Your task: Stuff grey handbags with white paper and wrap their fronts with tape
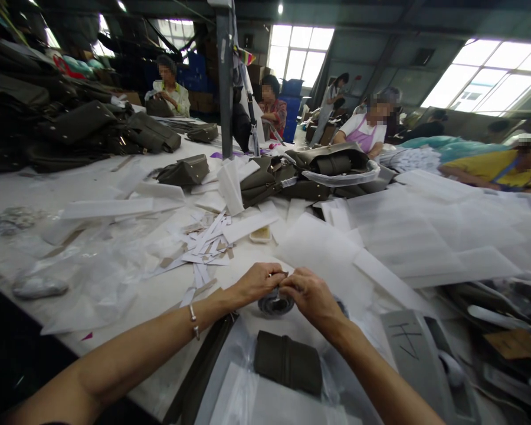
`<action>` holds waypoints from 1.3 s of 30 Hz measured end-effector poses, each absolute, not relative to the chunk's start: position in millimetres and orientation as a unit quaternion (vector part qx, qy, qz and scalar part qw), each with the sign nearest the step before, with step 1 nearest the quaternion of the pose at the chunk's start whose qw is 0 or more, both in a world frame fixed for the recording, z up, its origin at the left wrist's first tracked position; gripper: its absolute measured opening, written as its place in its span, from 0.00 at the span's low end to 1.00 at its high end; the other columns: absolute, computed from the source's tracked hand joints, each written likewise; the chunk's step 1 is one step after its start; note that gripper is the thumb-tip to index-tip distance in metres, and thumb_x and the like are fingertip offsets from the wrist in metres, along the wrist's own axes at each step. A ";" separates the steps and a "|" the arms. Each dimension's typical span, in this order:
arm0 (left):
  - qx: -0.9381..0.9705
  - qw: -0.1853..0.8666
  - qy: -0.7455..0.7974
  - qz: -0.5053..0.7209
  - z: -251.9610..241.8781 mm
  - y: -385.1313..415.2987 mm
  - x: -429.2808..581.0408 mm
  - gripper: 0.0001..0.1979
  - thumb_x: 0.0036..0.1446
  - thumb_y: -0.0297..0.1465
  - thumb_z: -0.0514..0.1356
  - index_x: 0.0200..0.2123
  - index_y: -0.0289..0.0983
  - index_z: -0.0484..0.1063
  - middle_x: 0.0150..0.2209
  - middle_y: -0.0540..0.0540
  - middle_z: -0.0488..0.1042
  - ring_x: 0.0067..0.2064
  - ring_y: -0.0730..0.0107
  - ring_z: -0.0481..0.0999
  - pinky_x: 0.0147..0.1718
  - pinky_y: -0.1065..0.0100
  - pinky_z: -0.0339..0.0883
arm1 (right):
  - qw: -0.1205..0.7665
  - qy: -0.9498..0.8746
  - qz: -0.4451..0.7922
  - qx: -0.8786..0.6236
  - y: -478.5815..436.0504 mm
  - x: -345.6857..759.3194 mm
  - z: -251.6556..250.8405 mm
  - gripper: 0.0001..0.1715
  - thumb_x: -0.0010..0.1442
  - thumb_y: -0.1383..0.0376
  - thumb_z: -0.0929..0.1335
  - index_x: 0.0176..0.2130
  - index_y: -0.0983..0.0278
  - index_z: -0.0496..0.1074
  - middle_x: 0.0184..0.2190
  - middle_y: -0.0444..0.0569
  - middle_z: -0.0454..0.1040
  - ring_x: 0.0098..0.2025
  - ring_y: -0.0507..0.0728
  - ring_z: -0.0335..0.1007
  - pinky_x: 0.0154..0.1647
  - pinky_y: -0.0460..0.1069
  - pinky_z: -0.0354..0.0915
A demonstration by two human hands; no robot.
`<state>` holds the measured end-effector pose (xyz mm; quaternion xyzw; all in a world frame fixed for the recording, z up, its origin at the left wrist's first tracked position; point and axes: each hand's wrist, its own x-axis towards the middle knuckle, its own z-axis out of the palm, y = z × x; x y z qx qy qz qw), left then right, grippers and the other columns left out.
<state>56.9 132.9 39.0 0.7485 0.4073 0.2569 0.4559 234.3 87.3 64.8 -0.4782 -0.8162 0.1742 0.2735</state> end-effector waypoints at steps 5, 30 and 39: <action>0.742 0.471 0.393 0.271 40.6 122.1 56.0 0.12 0.58 0.34 0.55 0.24 0.36 0.68 0.23 0.54 0.63 0.28 0.73 0.62 0.28 0.71 0.53 | 0.303 -0.703 0.271 -0.583 92.4 242.5 60.1 0.14 0.48 0.60 0.75 0.36 0.60 0.75 0.38 0.46 0.77 0.45 0.61 0.72 0.46 0.54 0.66; 0.632 0.669 0.368 0.134 27.8 111.4 35.5 0.12 0.40 0.30 0.61 0.32 0.36 0.73 0.22 0.57 0.64 0.24 0.76 0.59 0.24 0.72 0.50 | 0.264 -0.864 -0.016 -0.428 53.0 214.3 56.6 0.11 0.65 0.70 0.65 0.31 0.62 0.73 0.25 0.44 0.74 0.30 0.54 0.72 0.57 0.57 0.62; 0.534 0.744 0.357 0.184 18.2 113.8 40.3 0.13 0.38 0.32 0.65 0.31 0.34 0.74 0.26 0.53 0.72 0.28 0.74 0.67 0.30 0.72 0.59 | 0.227 -0.856 -0.073 -0.458 27.6 207.4 48.9 0.15 0.68 0.70 0.61 0.47 0.63 0.74 0.43 0.49 0.79 0.47 0.58 0.74 0.64 0.60 0.55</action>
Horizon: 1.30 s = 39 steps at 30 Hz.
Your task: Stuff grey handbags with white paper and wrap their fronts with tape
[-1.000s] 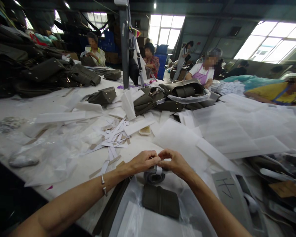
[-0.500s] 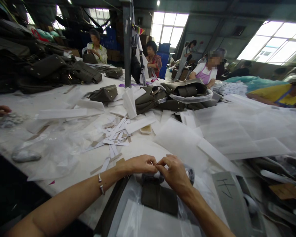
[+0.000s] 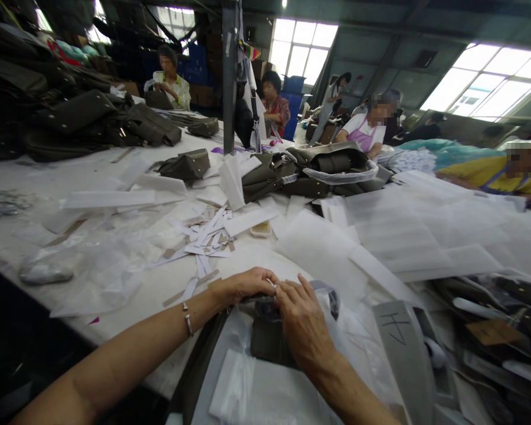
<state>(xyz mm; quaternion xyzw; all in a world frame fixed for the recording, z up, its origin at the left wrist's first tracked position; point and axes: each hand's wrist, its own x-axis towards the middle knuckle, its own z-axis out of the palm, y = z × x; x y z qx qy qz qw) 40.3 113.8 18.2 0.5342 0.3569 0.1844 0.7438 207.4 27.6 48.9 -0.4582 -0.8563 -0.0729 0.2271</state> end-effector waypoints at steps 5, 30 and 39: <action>0.497 0.789 0.319 0.171 18.5 114.7 35.9 0.13 0.38 0.32 0.63 0.31 0.33 0.74 0.29 0.50 0.75 0.30 0.73 0.71 0.35 0.70 0.64 | 0.182 -0.847 -0.144 -0.478 8.9 209.3 37.0 0.21 0.66 0.70 0.62 0.58 0.65 0.68 0.57 0.51 0.73 0.57 0.63 0.68 0.66 0.62 0.49; 0.526 0.727 0.409 0.165 57.4 102.4 38.2 0.19 0.40 0.38 0.66 0.35 0.37 0.67 0.27 0.48 0.78 0.26 0.67 0.74 0.27 0.70 0.65 | 0.417 -0.297 0.264 -0.818 -124.7 450.4 77.4 0.27 0.43 0.45 0.71 0.30 0.65 0.82 0.35 0.55 0.81 0.40 0.64 0.75 0.43 0.54 0.67; 0.523 0.718 0.424 0.178 52.6 105.7 37.4 0.21 0.41 0.39 0.68 0.37 0.36 0.67 0.28 0.48 0.79 0.27 0.66 0.76 0.28 0.71 0.65 | 0.522 -0.258 0.242 -0.776 -129.7 443.0 59.1 0.21 0.39 0.50 0.74 0.24 0.66 0.77 0.25 0.50 0.76 0.32 0.57 0.70 0.39 0.52 0.64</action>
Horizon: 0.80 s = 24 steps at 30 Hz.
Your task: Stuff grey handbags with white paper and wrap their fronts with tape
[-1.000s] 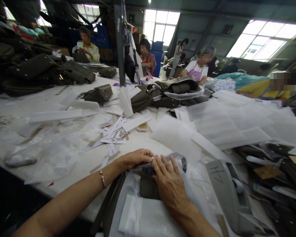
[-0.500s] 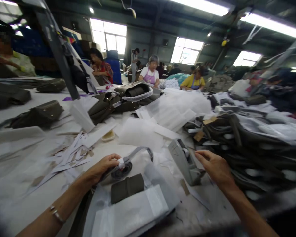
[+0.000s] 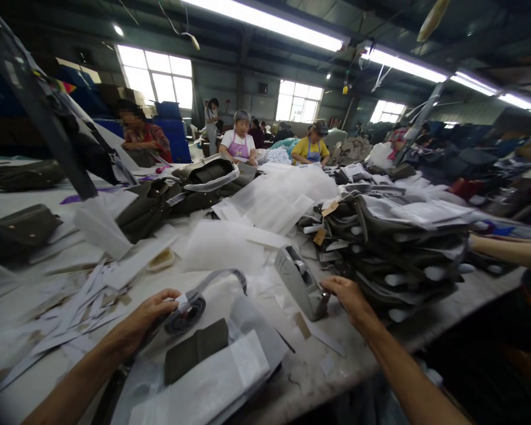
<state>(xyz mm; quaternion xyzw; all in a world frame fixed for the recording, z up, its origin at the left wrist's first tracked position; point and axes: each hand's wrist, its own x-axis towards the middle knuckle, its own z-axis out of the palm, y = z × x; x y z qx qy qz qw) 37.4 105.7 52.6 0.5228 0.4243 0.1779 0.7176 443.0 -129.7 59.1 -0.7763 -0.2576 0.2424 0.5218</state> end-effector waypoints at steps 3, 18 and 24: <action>0.523 0.714 0.426 0.188 54.8 104.4 36.7 0.22 0.41 0.40 0.68 0.37 0.37 0.66 0.26 0.50 0.77 0.26 0.67 0.75 0.26 0.72 0.64 | 0.538 -0.229 0.202 -0.785 -143.8 434.5 54.2 0.18 0.40 0.52 0.74 0.23 0.64 0.76 0.26 0.49 0.77 0.35 0.59 0.70 0.42 0.52 0.63; 0.517 0.711 0.405 0.252 57.6 97.2 28.1 0.23 0.42 0.42 0.68 0.37 0.38 0.65 0.29 0.50 0.77 0.26 0.69 0.74 0.25 0.72 0.63 | 0.481 -0.114 0.274 -0.825 -196.7 440.0 30.2 0.17 0.33 0.53 0.76 0.20 0.62 0.74 0.22 0.52 0.76 0.27 0.61 0.74 0.29 0.53 0.70; 0.532 0.704 0.392 0.259 54.5 98.0 30.2 0.23 0.41 0.42 0.68 0.37 0.38 0.65 0.30 0.49 0.77 0.28 0.68 0.75 0.28 0.71 0.64 | 0.585 -0.153 0.354 -0.713 -182.2 393.1 63.4 0.21 0.35 0.53 0.80 0.24 0.64 0.75 0.18 0.42 0.67 0.18 0.49 0.60 0.16 0.45 0.58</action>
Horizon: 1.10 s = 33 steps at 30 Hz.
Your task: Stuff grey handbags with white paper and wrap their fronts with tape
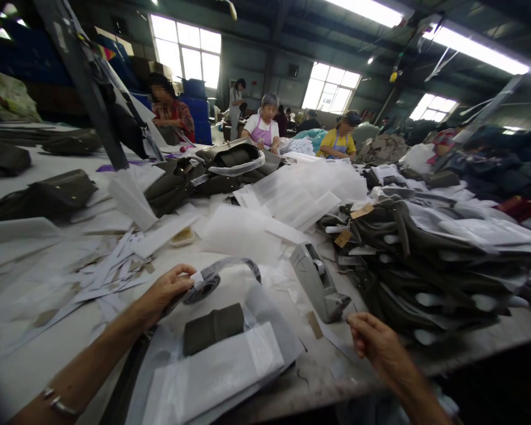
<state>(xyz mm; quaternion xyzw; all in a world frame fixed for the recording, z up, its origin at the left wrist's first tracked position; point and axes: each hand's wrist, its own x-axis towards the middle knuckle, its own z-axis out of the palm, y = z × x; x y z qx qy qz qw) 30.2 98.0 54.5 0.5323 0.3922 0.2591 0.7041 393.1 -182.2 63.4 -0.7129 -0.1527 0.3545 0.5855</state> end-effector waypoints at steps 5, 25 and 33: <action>0.572 0.671 0.371 0.292 52.0 89.1 30.9 0.20 0.46 0.39 0.65 0.39 0.37 0.63 0.25 0.53 0.71 0.23 0.75 0.68 0.24 0.74 0.55 | 0.577 -0.262 0.377 -0.675 -122.0 328.1 96.0 0.24 0.38 0.51 0.80 0.31 0.65 0.79 0.20 0.45 0.70 0.18 0.50 0.61 0.17 0.46 0.60; 0.632 0.555 0.405 0.357 53.4 56.6 34.5 0.15 0.56 0.31 0.60 0.47 0.39 0.62 0.34 0.49 0.74 0.35 0.68 0.74 0.35 0.69 0.63 | 0.471 -0.503 0.377 -0.619 13.6 188.1 70.6 0.33 0.54 0.50 0.73 0.51 0.65 0.66 0.21 0.40 0.72 0.19 0.51 0.64 0.20 0.46 0.62; 0.640 0.530 0.427 0.355 58.5 57.6 32.0 0.15 0.55 0.32 0.59 0.46 0.40 0.63 0.35 0.48 0.75 0.37 0.66 0.75 0.38 0.68 0.65 | 0.392 -0.583 0.226 -0.675 13.4 190.3 58.1 0.31 0.61 0.50 0.68 0.56 0.65 0.68 0.14 0.37 0.66 0.16 0.53 0.64 0.21 0.47 0.62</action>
